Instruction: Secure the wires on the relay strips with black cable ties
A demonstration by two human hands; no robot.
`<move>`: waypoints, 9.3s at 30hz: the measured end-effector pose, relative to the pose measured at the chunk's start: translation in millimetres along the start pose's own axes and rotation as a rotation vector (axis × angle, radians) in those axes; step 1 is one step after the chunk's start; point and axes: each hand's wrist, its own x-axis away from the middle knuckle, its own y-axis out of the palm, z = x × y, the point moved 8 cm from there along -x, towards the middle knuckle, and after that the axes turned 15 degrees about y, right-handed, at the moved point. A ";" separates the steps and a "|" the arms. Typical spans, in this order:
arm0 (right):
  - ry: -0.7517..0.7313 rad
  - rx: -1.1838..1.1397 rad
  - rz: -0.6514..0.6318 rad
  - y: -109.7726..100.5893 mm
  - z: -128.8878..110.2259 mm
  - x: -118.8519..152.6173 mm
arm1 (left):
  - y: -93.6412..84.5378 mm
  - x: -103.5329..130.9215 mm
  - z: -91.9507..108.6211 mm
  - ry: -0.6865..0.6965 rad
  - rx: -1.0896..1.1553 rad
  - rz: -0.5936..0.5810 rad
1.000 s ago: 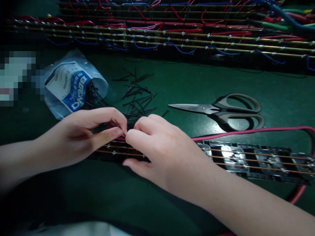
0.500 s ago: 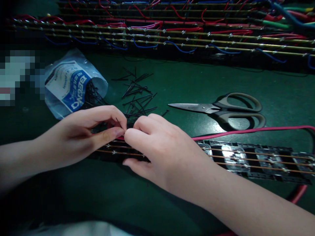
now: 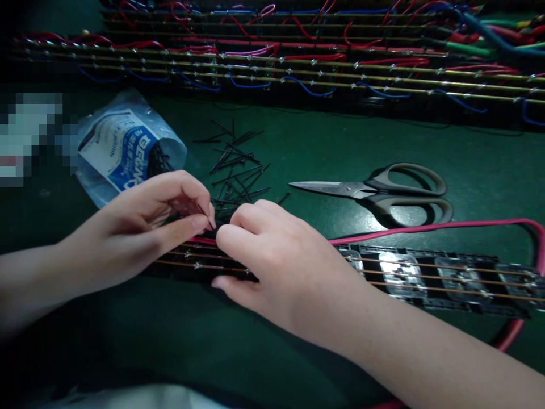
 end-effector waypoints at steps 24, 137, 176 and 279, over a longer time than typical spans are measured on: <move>0.010 -0.004 -0.014 0.1 -1.6 -0.8 | -4.8 3.9 -0.7 0.066 0.096 0.099; 0.155 0.459 -0.146 2.2 21.3 -56.7 | 17.1 12.7 38.4 0.588 -0.537 -0.017; 0.470 -0.923 -0.009 -20.2 48.4 1.0 | 17.2 8.7 28.4 0.490 -0.565 -0.127; 0.090 -0.237 0.189 -25.6 6.8 17.3 | 23.7 9.3 12.2 0.254 -0.379 -0.227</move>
